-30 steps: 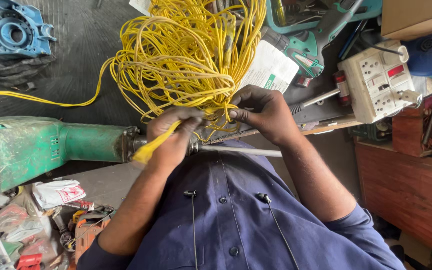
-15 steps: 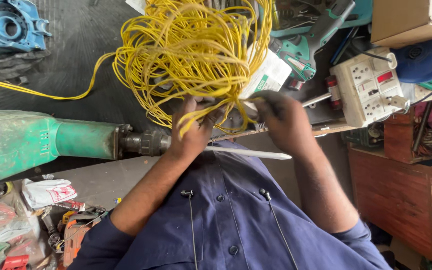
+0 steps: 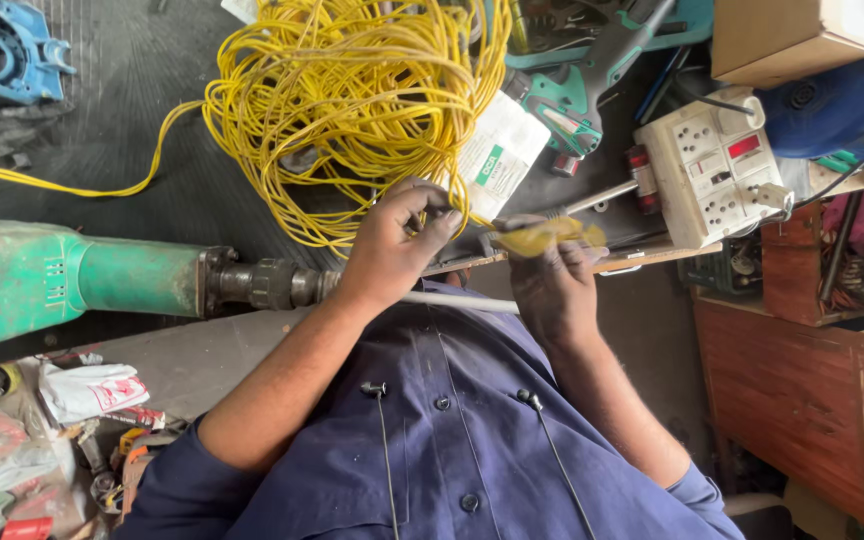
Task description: The person repairs a green angle grinder on a cluttered workbench. They handle small metal parts and carbon brush components, fit a brush holder into the grinder housing, untangle the yellow power cord, and press the housing parts back together by hand.
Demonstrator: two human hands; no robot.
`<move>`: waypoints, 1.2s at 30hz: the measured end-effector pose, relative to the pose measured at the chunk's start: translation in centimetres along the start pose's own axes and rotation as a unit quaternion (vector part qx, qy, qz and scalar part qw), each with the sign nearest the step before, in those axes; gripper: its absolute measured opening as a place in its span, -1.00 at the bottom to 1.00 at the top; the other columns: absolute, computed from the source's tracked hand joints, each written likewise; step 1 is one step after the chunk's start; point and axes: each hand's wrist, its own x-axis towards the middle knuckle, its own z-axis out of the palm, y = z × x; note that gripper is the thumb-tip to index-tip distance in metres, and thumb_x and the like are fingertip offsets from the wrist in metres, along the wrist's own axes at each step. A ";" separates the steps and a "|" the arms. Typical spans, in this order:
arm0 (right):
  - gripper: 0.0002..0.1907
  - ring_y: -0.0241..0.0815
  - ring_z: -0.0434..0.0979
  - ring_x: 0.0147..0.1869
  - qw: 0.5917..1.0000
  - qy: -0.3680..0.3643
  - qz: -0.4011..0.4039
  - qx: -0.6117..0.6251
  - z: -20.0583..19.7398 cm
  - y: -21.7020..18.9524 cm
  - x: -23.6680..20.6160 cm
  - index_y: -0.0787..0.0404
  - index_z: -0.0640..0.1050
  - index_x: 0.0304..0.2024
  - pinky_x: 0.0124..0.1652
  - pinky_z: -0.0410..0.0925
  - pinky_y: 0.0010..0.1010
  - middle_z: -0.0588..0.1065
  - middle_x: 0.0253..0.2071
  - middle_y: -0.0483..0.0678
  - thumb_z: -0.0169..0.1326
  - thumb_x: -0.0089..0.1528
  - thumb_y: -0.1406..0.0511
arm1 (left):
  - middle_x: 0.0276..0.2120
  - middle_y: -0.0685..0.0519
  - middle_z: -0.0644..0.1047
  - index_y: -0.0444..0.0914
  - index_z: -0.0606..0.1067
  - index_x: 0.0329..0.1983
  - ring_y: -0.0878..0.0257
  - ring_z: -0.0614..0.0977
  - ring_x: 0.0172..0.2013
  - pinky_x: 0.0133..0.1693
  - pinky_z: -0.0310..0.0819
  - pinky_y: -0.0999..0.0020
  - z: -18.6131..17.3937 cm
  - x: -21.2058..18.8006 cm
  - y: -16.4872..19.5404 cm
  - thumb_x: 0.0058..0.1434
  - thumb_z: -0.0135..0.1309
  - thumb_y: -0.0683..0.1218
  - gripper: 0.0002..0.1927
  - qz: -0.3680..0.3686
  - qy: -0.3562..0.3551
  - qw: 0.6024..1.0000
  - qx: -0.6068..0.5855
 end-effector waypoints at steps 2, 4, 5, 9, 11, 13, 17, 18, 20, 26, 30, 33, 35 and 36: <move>-0.80 0.01 0.50 0.31 0.998 -0.002 -0.049 0.045 -0.6 -1.0 0.7 0.26 0.45 -0.04 0.45 0.22 0.05 0.49 0.03 0.04 -0.09 0.51 0.25 | -0.08 -0.01 0.55 -0.26 0.48 0.07 0.11 0.56 -0.04 0.06 0.44 0.26 -0.4 -0.1 0.3 0.42 0.13 -0.06 -0.75 0.000 -0.065 0.994 -0.090; -0.77 -0.04 0.55 0.23 0.987 -0.021 -0.140 0.080 -1.4 -2.5 1.6 0.27 0.47 -0.05 0.50 0.25 0.03 0.49 -0.10 -0.04 -0.06 0.56 0.23 | -0.02 -0.05 0.51 -0.24 0.41 0.16 0.07 0.53 0.00 0.09 0.42 0.21 -0.5 -0.4 0.6 0.32 0.22 0.01 -0.57 0.038 -0.070 0.996 0.034; -0.77 -0.03 0.57 0.19 0.990 0.010 -0.133 0.054 -2.0 -3.3 1.8 0.28 0.47 0.01 0.46 0.30 0.04 0.50 -0.12 -0.03 -0.06 0.54 0.22 | -0.01 -0.09 0.49 -0.23 0.38 0.16 0.01 0.53 0.00 0.06 0.41 0.13 -0.5 -0.6 0.8 0.18 0.33 0.07 -0.42 0.076 -0.042 0.976 0.199; -0.65 -0.05 0.60 -0.02 0.988 0.087 -0.122 -0.032 -2.5 -5.6 2.3 0.29 0.46 0.22 0.26 0.46 0.04 0.49 -0.22 -0.02 -0.06 0.47 0.22 | 0.10 -0.21 0.36 -0.12 0.27 0.31 -0.17 0.43 0.12 0.12 0.28 -0.18 -0.7 -0.4 1.0 -0.15 0.45 0.14 -0.03 0.191 0.102 0.847 0.485; -0.63 -0.11 0.56 -0.14 0.985 0.084 -0.133 -0.065 -2.1 -6.0 2.5 0.31 0.46 0.27 0.12 0.49 -0.06 0.47 -0.28 -0.02 -0.06 0.49 0.25 | 0.20 -0.39 0.33 -0.16 0.12 0.45 -0.36 0.34 0.19 0.13 0.13 -0.39 -1.3 0.7 0.6 -0.07 0.45 0.16 0.09 0.132 0.169 0.798 0.563; -0.66 -0.18 0.49 -0.25 0.982 0.071 -0.151 -0.093 -1.5 -6.3 2.7 0.37 0.46 0.29 -0.05 0.47 -0.21 0.44 -0.31 -0.02 -0.05 0.56 0.27 | 0.26 -0.28 0.35 -0.27 0.16 0.45 -0.22 0.36 0.29 0.33 0.15 -0.27 -2.8 1.7 0.5 0.07 0.36 0.06 -0.05 0.168 0.163 0.880 0.412; -0.76 -0.28 0.35 -0.43 0.972 0.062 -0.217 -0.058 -0.4 -7.0 3.3 0.34 0.48 0.10 -0.32 0.34 -0.36 0.47 -0.28 0.01 -0.01 0.55 0.26 | -0.02 -0.06 0.45 -0.23 0.53 0.02 -0.05 0.43 0.13 0.27 0.22 -0.13 -4.5 3.2 0.1 0.19 0.40 0.09 -0.53 0.231 0.101 0.778 0.576; -0.76 -0.29 0.33 -0.43 0.969 0.061 -0.230 -0.069 -0.3 -7.3 3.6 0.37 0.50 0.08 -0.32 0.31 -0.37 0.46 -0.33 0.00 0.01 0.57 0.26 | -0.05 -0.04 0.45 -0.29 0.53 -0.08 -0.04 0.42 0.12 0.28 0.26 -0.08 -4.7 3.4 0.4 0.29 0.39 0.11 -0.57 0.222 0.081 0.780 0.579; -0.75 -0.31 0.29 -0.43 0.962 0.077 -0.251 -0.071 -0.6 -8.4 3.8 0.40 0.52 0.05 -0.33 0.27 -0.39 0.44 -0.38 -0.02 0.04 0.58 0.27 | -0.07 0.01 0.39 -0.22 0.51 0.01 0.03 0.39 0.09 0.25 0.27 0.08 -4.8 3.9 1.6 0.30 0.23 -0.06 -0.73 0.237 0.137 0.786 0.554; -0.80 -0.43 0.27 -0.56 0.916 0.223 -0.325 -0.077 -4.4 -15.6 3.4 0.33 0.60 -0.08 -0.53 0.16 -0.53 0.57 -0.37 -0.02 0.16 0.38 0.28 | -0.26 0.05 0.27 -0.02 0.57 0.00 0.05 0.35 -0.10 -0.03 0.18 0.04 -0.9 8.2 6.1 0.32 0.19 -0.10 -0.80 0.446 0.265 0.668 0.533; -0.90 -0.36 0.41 -0.46 0.795 0.253 -0.362 -0.416 -7.8 -18.9 4.4 0.31 0.65 -0.21 -0.48 0.26 -0.43 0.56 -0.36 -0.06 0.27 0.36 0.36 | -0.17 0.09 0.36 -0.04 0.50 0.14 0.12 0.39 -0.04 0.07 0.18 0.00 4.1 10.5 6.8 0.40 0.02 -0.11 -0.73 0.459 0.148 0.655 0.582; -0.93 -0.23 0.58 -0.29 0.597 0.216 -0.303 -0.711 -9.4 -18.1 5.6 0.30 0.69 -0.23 -0.31 0.40 -0.38 0.61 -0.28 -0.04 0.33 0.27 0.40 | -0.03 -0.05 0.47 -0.06 0.52 0.25 -0.01 0.46 0.06 0.13 0.24 -0.03 7.3 9.1 5.7 0.20 0.13 -0.15 -0.50 0.274 -0.039 0.739 0.614; -0.94 -0.09 0.59 -0.27 0.557 0.214 -0.280 -0.752 -9.9 -16.6 5.9 0.30 0.70 -0.27 -0.27 0.41 -0.30 0.59 -0.30 -0.01 0.32 0.21 0.40 | -0.01 -0.15 0.44 -0.19 0.51 0.23 -0.12 0.43 0.06 0.13 0.23 -0.12 7.1 8.0 4.7 0.05 0.22 -0.11 -0.40 0.250 -0.083 0.814 0.518; -0.92 -0.04 0.59 -0.25 0.548 0.216 -0.267 -0.763 -10.0 -16.0 6.0 0.30 0.70 -0.27 -0.24 0.42 -0.27 0.58 -0.30 0.01 0.32 0.20 0.39 | 0.00 -0.20 0.43 -0.25 0.50 0.22 -0.18 0.41 0.05 0.13 0.23 -0.16 6.8 7.3 4.3 -0.03 0.27 -0.10 -0.34 0.231 -0.107 0.848 0.465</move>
